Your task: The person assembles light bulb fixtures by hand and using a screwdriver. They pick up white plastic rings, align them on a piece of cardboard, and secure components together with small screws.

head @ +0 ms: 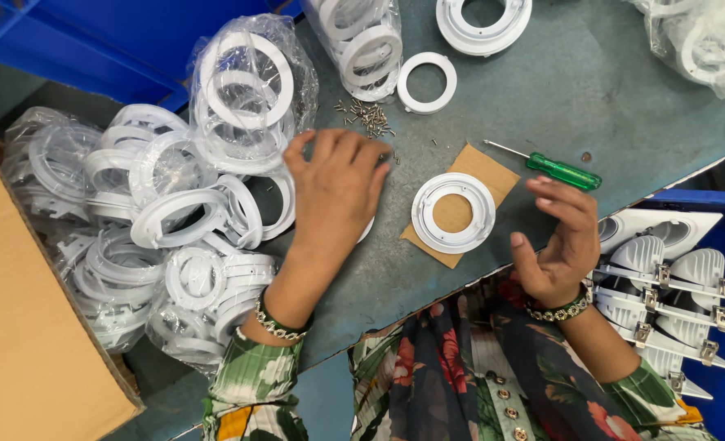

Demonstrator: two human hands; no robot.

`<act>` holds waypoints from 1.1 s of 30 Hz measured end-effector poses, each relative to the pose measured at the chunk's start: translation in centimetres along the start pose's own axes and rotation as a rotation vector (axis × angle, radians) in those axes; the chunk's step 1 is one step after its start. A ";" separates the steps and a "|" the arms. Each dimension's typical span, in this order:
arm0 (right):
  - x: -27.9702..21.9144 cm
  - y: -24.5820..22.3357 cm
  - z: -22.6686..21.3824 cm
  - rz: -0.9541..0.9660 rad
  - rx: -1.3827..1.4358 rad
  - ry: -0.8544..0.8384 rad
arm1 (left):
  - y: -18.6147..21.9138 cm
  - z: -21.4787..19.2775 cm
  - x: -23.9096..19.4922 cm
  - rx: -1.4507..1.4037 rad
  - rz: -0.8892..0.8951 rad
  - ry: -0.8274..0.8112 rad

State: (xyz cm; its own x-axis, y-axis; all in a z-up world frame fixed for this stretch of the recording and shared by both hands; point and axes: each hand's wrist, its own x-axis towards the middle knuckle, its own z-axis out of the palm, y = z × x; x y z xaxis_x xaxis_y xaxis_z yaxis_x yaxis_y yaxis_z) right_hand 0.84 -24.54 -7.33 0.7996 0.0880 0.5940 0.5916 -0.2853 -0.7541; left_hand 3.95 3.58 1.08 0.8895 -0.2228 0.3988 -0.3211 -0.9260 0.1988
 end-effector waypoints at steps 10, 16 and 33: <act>-0.1 -0.1 0.4 -0.033 -0.052 0.061 | 0.1 2.9 -0.1 0.078 0.088 0.017; -0.1 -0.6 0.3 0.057 0.050 0.074 | 0.5 3.1 0.1 0.120 0.072 0.058; 3.8 2.3 -3.3 0.064 -0.673 -0.086 | 1.5 1.4 0.4 -0.812 -0.037 -0.031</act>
State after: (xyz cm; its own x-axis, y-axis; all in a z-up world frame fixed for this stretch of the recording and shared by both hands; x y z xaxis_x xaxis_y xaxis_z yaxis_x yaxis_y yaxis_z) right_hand 4.87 -28.05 -5.89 0.8529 0.1186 0.5085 0.3720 -0.8214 -0.4323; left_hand 4.27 1.65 0.31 0.9092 -0.2157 0.3562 -0.4159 -0.4257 0.8036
